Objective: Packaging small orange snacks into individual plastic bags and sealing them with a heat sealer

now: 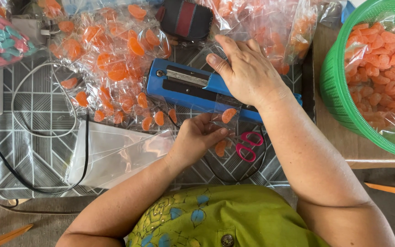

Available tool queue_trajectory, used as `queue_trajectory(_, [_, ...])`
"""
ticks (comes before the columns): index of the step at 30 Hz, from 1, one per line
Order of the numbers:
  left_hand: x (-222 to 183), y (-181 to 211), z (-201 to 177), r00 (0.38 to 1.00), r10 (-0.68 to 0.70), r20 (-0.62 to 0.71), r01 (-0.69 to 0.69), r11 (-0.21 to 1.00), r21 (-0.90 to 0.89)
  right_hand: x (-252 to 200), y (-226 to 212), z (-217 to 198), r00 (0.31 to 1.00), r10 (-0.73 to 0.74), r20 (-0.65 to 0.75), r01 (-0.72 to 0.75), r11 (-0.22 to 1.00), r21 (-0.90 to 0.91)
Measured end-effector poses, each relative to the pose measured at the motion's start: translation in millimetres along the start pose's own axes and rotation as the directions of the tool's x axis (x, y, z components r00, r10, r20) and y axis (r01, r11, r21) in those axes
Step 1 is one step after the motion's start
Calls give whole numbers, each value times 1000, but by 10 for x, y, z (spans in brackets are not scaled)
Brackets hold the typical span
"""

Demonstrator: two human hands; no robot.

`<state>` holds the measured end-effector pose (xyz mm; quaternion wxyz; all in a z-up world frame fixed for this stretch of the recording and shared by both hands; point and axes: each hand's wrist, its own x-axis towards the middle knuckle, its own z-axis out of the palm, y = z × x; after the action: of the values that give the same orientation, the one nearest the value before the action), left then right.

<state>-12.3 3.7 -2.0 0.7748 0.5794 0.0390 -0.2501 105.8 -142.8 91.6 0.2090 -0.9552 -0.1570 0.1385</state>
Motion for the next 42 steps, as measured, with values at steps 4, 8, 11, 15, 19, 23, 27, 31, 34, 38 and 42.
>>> queue_trajectory(4, [-10, 39, 44, 1000, -3, 4, 3, 995, -97, -5, 12, -6, 1000, -6, -17, 6, 1000, -16])
queue_trajectory(8, [-35, -3, 43, 1000, -13, -2, 13, 994, -106, -37, 16, 31, 999, -16, -41, 15, 1000, -27])
queue_trajectory(11, [-29, 2, 63, 1000, -2, -1, 2, 995, -100, -73, 30, -8, 998, -1, -65, 2, 1000, 19])
queue_trajectory(15, [-36, -40, 57, 1000, 11, -3, -12, 991, -136, -218, -12, -115, 983, -22, -180, 37, 996, 84])
queue_trajectory(19, [-17, -51, 26, 1000, 17, -13, -18, 997, -80, -282, 227, -62, 854, -262, -449, 321, 945, 59])
queue_trajectory(23, [-51, 12, 47, 999, 41, -29, -40, 999, 10, -606, 175, -62, 414, -439, -798, 593, 795, -130])
queue_trajectory(27, [54, -245, 3, 987, 161, 1, -160, 980, -116, -1287, 351, 205, 648, -247, -720, 421, 904, 68])
queue_trajectory(31, [-98, 3, 70, 984, 181, 7, -179, 980, -86, -1430, 394, 658, 793, -130, -596, 323, 918, 229])
queue_trajectory(34, [-99, 12, 81, 984, 175, -2, -175, 982, -76, -1470, 486, 876, 953, 167, -254, 36, 767, 640])
queue_trajectory(38, [-247, 453, 243, 939, 341, 52, -336, 872, 357, -1408, 528, 990, 982, 166, -95, -10, 539, 842])
queue_trajectory(42, [-263, 418, 236, 859, 504, 85, -448, 662, 600, -1356, 345, 923, 986, 96, -139, 106, 288, 952])
